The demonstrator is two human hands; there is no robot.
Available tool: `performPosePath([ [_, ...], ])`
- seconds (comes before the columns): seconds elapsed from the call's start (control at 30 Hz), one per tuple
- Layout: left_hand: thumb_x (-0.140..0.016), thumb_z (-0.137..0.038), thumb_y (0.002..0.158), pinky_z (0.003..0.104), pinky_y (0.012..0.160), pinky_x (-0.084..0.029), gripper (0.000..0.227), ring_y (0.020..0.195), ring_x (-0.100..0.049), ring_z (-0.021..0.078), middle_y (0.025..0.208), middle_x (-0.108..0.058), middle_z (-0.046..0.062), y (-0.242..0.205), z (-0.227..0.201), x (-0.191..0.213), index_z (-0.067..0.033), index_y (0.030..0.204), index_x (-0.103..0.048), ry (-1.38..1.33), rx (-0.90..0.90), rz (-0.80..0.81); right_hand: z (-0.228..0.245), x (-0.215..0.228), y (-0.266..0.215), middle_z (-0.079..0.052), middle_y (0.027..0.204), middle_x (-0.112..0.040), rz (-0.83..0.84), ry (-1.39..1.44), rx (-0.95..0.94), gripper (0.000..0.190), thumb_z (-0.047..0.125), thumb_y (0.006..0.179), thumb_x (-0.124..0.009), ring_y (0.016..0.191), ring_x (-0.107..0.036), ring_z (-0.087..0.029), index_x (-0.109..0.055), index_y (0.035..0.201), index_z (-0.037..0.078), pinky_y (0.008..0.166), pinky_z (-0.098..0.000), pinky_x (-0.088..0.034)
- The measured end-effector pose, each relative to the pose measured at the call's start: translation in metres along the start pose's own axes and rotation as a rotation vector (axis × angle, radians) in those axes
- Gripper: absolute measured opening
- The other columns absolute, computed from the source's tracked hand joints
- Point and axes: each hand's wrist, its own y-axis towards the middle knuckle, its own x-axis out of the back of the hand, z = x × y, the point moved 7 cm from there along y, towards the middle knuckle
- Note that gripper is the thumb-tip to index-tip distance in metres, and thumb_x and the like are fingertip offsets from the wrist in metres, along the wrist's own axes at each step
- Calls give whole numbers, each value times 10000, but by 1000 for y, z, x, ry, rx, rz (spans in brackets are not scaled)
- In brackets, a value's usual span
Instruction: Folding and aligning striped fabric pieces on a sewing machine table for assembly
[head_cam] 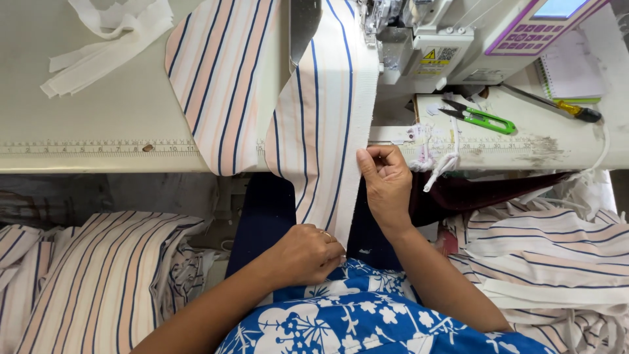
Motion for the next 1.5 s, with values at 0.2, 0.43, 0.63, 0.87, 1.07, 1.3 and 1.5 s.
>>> performPosePath([
  [0.2,-666,-179,911,324,561,-526,159,623,-726,235,669,-736,107,2,-10,10,-67,862,-767,-47,-5,15,9,0,-1,-22,799,-633,-14,0,9,152,114,986,-759,647,-602,-24,-636,1009,27,607,-195,-527],
  [0.43,-660,-156,913,322,531,-518,157,571,-706,248,625,-714,112,3,-15,20,-50,866,-766,-142,2,24,40,-5,-2,-54,917,-673,97,-22,231,96,-23,1000,-679,824,-655,-73,-703,1090,1,769,-259,-563],
  [0.63,-673,-198,949,327,551,-529,183,649,-730,212,835,-794,53,0,-20,33,-76,944,-810,-309,9,79,54,-5,-14,-192,1186,-620,324,-439,728,374,-226,971,-517,1116,-639,-315,-586,1295,-52,1022,-356,-562],
  [0.87,-660,-275,972,297,604,-538,215,668,-739,183,816,-780,28,20,-15,68,-104,914,-777,-529,7,154,58,-4,-15,-139,1187,-519,253,-396,907,325,-182,969,-653,1115,-620,-308,-662,1253,-24,982,-368,-574],
  [1.07,-565,-203,1018,465,975,-551,88,1148,-683,341,1258,-688,172,73,21,142,-146,1038,-629,184,-107,-509,79,-9,-23,-190,1105,-689,93,-322,969,182,-95,936,-664,1001,-715,-366,-806,1027,-29,878,-424,-594],
  [1.3,-482,-238,1100,459,1142,-404,201,1349,-591,294,1443,-605,151,111,46,145,-79,1005,-560,655,-154,-580,95,-10,-24,-197,997,-741,70,-274,945,141,-101,929,-665,938,-745,-366,-798,951,-58,828,-425,-611],
  [1.5,-479,-237,1102,465,1104,-423,206,1333,-596,310,1440,-609,149,113,45,146,-80,996,-559,673,-136,-566,102,-11,-24,-195,971,-736,85,-255,926,137,-113,921,-664,918,-746,-384,-791,945,-68,782,-444,-615],
])
